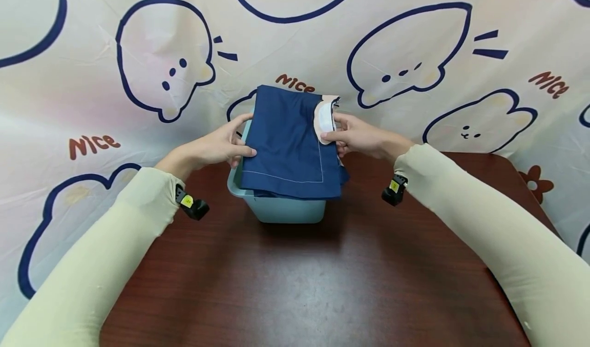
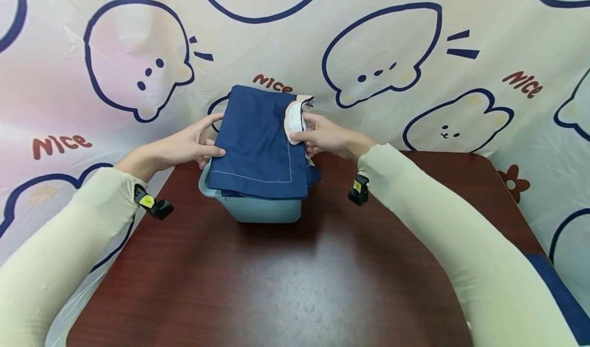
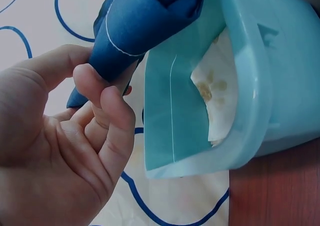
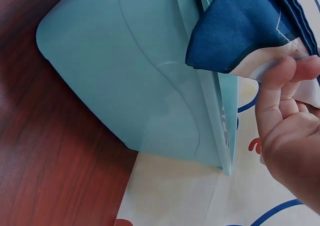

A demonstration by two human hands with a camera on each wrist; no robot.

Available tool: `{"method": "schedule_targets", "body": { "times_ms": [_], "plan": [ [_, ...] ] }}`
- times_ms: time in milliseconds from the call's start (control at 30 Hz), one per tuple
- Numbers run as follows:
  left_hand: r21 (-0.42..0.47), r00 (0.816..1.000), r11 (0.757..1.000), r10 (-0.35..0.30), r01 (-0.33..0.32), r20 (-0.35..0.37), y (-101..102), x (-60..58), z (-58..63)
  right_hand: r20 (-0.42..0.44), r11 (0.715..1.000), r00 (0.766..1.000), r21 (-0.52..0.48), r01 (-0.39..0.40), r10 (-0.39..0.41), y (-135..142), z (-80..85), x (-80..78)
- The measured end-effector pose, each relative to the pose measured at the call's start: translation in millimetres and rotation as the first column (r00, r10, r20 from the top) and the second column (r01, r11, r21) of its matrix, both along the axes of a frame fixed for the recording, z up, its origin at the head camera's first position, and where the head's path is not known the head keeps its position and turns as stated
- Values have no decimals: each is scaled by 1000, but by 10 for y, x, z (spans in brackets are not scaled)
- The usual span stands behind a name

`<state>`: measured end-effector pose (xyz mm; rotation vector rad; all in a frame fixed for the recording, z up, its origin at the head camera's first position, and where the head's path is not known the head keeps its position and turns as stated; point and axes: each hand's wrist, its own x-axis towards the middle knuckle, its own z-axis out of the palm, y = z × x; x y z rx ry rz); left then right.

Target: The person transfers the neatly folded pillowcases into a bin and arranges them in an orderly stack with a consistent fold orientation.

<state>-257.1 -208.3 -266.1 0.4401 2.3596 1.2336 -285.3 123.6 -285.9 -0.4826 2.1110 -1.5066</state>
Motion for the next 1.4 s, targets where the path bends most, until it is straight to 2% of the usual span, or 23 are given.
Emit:
{"method": "schedule_targets", "body": {
  "times_ms": [467,800,1233,1400],
  "plan": [
    [-26,999,999,48,-48,22,-88,-146,7,57,999,998,-46,20,-17,-188,-42,-95],
    [-63,998,997,46,-44,42,-159,-253,-4,74,1000,997,-12,22,-21,-281,-79,-147],
    [-103,996,993,58,-51,62,-171,-279,-70,92,1000,996,8,10,-10,-392,-201,-193],
    [-117,996,991,66,-58,60,-138,-283,-91,62,999,998,38,8,-10,-422,-186,-183]
  ]
}}
